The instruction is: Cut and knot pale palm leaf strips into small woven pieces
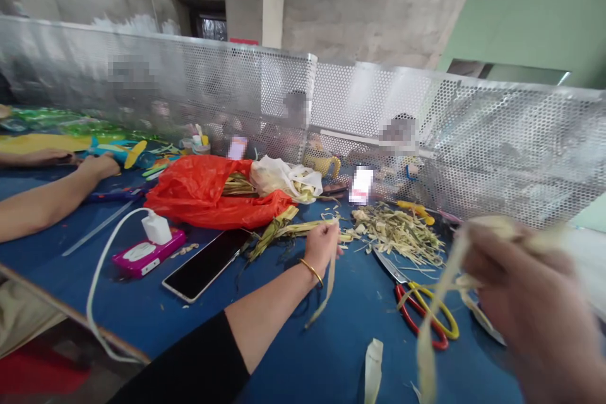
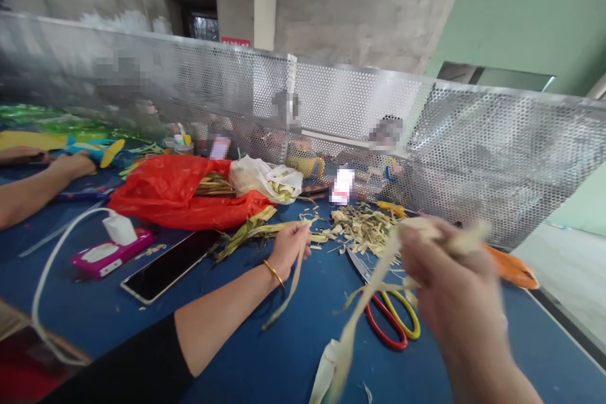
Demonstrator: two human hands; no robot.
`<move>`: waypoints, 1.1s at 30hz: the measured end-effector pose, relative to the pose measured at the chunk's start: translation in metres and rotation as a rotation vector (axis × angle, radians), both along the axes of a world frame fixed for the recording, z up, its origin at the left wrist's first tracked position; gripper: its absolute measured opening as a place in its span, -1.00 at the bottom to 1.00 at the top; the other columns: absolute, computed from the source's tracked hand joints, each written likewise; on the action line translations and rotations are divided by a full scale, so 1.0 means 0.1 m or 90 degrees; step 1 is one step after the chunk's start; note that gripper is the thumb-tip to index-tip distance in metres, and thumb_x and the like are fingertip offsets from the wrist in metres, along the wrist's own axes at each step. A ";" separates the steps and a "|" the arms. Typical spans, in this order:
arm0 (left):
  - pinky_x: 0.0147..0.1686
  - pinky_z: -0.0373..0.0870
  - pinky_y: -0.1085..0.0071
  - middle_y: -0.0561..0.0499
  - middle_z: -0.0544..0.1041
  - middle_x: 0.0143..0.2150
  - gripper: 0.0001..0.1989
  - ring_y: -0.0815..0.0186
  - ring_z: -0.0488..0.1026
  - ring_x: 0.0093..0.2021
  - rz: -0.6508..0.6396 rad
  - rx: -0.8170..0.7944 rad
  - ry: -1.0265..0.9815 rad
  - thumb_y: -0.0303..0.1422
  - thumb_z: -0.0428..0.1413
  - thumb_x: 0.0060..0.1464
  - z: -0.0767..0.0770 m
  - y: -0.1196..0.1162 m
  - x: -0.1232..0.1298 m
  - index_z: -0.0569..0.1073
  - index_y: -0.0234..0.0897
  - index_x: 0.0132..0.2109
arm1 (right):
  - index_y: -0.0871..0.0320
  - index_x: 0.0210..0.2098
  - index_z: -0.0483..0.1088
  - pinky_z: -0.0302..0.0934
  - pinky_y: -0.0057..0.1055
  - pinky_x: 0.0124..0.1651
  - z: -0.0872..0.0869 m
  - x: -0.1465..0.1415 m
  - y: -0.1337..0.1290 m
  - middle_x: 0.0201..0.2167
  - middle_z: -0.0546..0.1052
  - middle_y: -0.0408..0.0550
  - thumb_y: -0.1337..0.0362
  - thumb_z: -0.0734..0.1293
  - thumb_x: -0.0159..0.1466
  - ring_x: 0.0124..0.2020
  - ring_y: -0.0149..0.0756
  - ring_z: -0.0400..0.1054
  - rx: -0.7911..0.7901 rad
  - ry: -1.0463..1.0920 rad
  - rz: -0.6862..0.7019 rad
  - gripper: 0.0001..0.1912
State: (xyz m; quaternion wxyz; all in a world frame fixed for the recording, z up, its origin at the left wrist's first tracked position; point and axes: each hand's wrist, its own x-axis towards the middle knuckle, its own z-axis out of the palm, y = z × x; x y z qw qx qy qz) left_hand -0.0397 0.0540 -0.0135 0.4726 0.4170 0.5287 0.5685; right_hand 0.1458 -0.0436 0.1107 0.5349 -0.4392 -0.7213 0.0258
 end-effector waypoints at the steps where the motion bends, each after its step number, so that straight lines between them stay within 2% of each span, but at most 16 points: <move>1: -0.58 0.28 0.45 0.05 0.43 -0.55 -0.73 0.35 0.40 -0.61 -0.046 -0.011 -0.020 -0.19 0.01 0.07 0.02 -0.06 0.05 0.35 -0.27 -0.47 | 0.12 -0.39 0.40 -0.08 -0.39 -0.75 -0.09 -0.05 0.12 -0.70 0.24 -0.14 0.04 0.25 0.23 -0.76 -0.43 0.03 -0.060 0.026 0.018 -0.72; 3: -0.56 0.34 0.44 0.01 0.49 -0.48 -0.74 0.35 0.45 -0.58 -0.130 -0.031 -0.063 -0.19 0.03 0.06 0.07 -0.19 0.15 0.37 -0.29 -0.45 | 0.15 -0.52 0.36 -0.12 -0.45 -0.74 -0.33 -0.17 0.35 -0.75 0.17 -0.24 0.07 0.38 0.09 -0.76 -0.49 -0.02 -0.324 0.158 0.077 -0.73; 4: -0.55 0.36 0.45 0.01 0.50 -0.45 -0.76 0.36 0.46 -0.56 -0.192 -0.057 -0.128 -0.20 0.05 0.05 0.09 -0.25 0.18 0.38 -0.29 -0.42 | 0.16 -0.54 0.35 -0.10 -0.47 -0.72 -0.46 -0.23 0.44 -0.76 0.18 -0.25 0.07 0.41 0.05 -0.75 -0.49 -0.01 -0.408 0.187 0.100 -0.71; 5: -0.56 0.36 0.47 0.03 0.50 -0.46 -0.78 0.36 0.46 -0.56 -0.233 -0.080 -0.176 -0.21 0.08 0.03 0.10 -0.30 0.20 0.39 -0.29 -0.39 | 0.17 -0.57 0.34 -0.03 -0.47 -0.68 -0.59 -0.27 0.52 -0.73 0.26 -0.21 0.08 0.42 0.03 -0.72 -0.47 0.07 -0.446 0.201 0.121 -0.70; 7: -0.56 0.36 0.47 0.03 0.51 -0.44 -0.83 0.37 0.45 -0.58 -0.273 -0.110 -0.209 -0.26 0.09 0.02 0.12 -0.38 0.23 0.40 -0.29 -0.35 | 0.16 -0.63 0.30 0.09 -0.46 -0.59 -0.79 -0.33 0.61 -0.68 0.35 -0.16 0.09 0.42 0.00 -0.63 -0.40 0.20 -0.452 0.212 0.133 -0.69; 9: -0.54 0.36 0.46 0.02 0.51 -0.44 -0.87 0.39 0.43 -0.59 -0.278 -0.129 -0.232 -0.31 0.09 0.01 0.13 -0.42 0.25 0.41 -0.30 -0.34 | 0.15 -0.63 0.28 0.11 -0.45 -0.57 -0.93 -0.34 0.65 -0.69 0.35 -0.17 0.09 0.40 0.02 -0.63 -0.39 0.21 -0.454 0.203 0.132 -0.69; 13: -0.54 0.34 0.45 0.00 0.49 -0.45 -0.83 0.40 0.40 -0.60 -0.269 -0.187 -0.297 -0.31 0.04 0.08 0.12 -0.46 0.27 0.43 -0.34 -0.30 | 0.14 -0.58 0.28 0.11 -0.46 -0.56 -1.07 -0.29 0.70 -0.69 0.38 -0.18 0.09 0.37 0.05 -0.63 -0.36 0.25 -0.448 0.159 0.104 -0.72; 16: -0.56 0.31 0.46 0.03 0.44 -0.48 -0.78 0.42 0.35 -0.61 -0.274 -0.194 -0.318 -0.25 0.04 0.11 0.12 -0.48 0.28 0.41 -0.35 -0.33 | 0.14 -0.57 0.30 0.07 -0.48 -0.56 -1.12 -0.28 0.72 -0.70 0.36 -0.20 0.15 0.36 0.03 -0.64 -0.40 0.21 -0.426 0.132 0.070 -0.78; 18: -0.61 0.24 0.50 0.09 0.37 -0.52 -0.82 0.48 0.27 -0.64 -0.286 -0.193 -0.302 -0.29 0.07 0.09 0.13 -0.48 0.28 0.36 -0.34 -0.37 | 0.15 -0.53 0.35 -0.02 -0.50 -0.59 -1.10 -0.28 0.72 -0.75 0.23 -0.28 0.21 0.38 -0.02 -0.67 -0.46 0.09 -0.422 0.150 0.054 -0.84; 21: -0.70 -0.02 0.58 0.19 0.24 -0.58 -0.85 0.58 0.06 -0.71 -0.307 -0.208 -0.274 -0.33 0.09 0.07 0.17 -0.48 0.25 0.33 -0.32 -0.38 | 0.18 -0.39 0.41 -0.20 -0.53 -0.65 -1.01 -0.29 0.68 -0.76 0.04 -0.38 0.17 0.39 -0.04 -0.71 -0.54 -0.12 -0.498 0.278 0.085 -0.74; 23: -0.70 -0.17 0.58 0.22 0.18 -0.59 -0.85 0.60 -0.04 -0.72 -0.311 -0.201 -0.247 -0.31 0.07 0.08 0.20 -0.48 0.22 0.35 -0.32 -0.34 | 0.21 -0.33 0.41 -0.26 -0.54 -0.67 -0.94 -0.27 0.66 -0.73 0.02 -0.39 0.10 0.38 0.01 -0.72 -0.56 -0.17 -0.547 0.387 0.134 -0.67; 26: -0.68 -0.25 0.54 0.24 0.12 -0.61 -0.81 0.59 -0.12 -0.72 -0.303 -0.181 -0.184 -0.25 0.04 0.10 0.21 -0.49 0.20 0.36 -0.30 -0.32 | 0.24 -0.35 0.43 -0.17 -0.54 -0.67 -0.86 -0.23 0.66 -0.68 0.11 -0.34 0.06 0.39 0.03 -0.71 -0.56 -0.04 -0.535 0.462 0.166 -0.65; 29: -0.66 -0.27 0.52 0.27 0.04 -0.64 -0.77 0.56 -0.16 -0.71 -0.308 -0.173 -0.103 -0.18 0.07 0.05 0.19 -0.51 0.21 0.36 -0.27 -0.35 | 0.24 -0.37 0.45 0.00 -0.52 -0.61 -0.83 -0.16 0.71 -0.62 0.29 -0.23 0.06 0.39 0.02 -0.63 -0.48 0.19 -0.527 0.454 0.155 -0.65; 31: -0.65 -0.20 0.51 0.25 0.05 -0.66 -0.76 0.54 -0.11 -0.69 -0.318 -0.144 -0.010 -0.17 0.11 -0.01 0.15 -0.52 0.22 0.37 -0.27 -0.39 | 0.23 -0.40 0.46 0.04 -0.50 -0.58 -0.81 -0.09 0.76 -0.58 0.36 -0.16 0.04 0.37 0.03 -0.58 -0.43 0.24 -0.503 0.418 0.105 -0.66; 33: -0.62 -0.10 0.50 0.21 0.13 -0.66 -0.75 0.50 0.01 -0.66 -0.355 -0.077 0.138 -0.17 0.15 -0.06 0.12 -0.53 0.22 0.39 -0.28 -0.47 | 0.22 -0.44 0.45 0.03 -0.49 -0.57 -0.78 0.01 0.82 -0.60 0.35 -0.14 0.03 0.33 0.05 -0.58 -0.41 0.20 -0.427 0.358 0.000 -0.66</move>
